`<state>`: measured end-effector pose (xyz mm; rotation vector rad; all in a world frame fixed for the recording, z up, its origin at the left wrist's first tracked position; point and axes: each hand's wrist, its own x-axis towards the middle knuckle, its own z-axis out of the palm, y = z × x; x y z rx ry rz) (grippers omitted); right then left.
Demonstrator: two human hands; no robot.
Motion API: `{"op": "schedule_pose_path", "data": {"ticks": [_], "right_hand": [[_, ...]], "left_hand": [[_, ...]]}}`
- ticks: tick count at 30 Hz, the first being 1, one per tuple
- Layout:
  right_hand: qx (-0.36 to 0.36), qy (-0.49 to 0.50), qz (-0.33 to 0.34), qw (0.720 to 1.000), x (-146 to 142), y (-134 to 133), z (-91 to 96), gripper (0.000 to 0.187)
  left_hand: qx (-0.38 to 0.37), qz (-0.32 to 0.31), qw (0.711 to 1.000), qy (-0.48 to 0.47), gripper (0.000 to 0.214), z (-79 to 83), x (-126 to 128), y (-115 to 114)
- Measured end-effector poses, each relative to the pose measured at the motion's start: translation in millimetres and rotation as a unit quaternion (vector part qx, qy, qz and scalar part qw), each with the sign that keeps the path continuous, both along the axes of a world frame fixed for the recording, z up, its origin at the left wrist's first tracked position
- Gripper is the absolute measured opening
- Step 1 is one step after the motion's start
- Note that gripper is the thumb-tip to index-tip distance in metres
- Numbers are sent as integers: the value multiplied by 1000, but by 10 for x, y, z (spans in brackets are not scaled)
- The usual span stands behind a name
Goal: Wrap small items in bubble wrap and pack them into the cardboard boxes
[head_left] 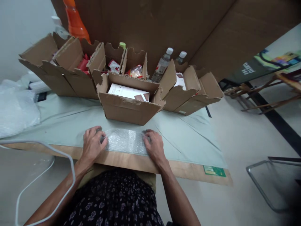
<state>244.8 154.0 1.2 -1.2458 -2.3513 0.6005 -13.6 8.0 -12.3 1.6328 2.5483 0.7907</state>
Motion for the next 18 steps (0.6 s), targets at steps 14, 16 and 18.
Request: {"op": "schedule_pose_path", "data": {"ticks": [14, 16, 18], "right_hand": [[-422, 192, -12, 886, 429, -1206, 121, 31], [-450, 218, -35, 865, 422, -1241, 129, 27], [-476, 253, -52, 841, 388, -1238, 157, 33]], "left_hand": [[42, -112, 989, -91, 41, 241, 303, 580], [55, -143, 982, -111, 44, 297, 298, 441], [38, -204, 964, -166, 41, 394, 266, 171]]}}
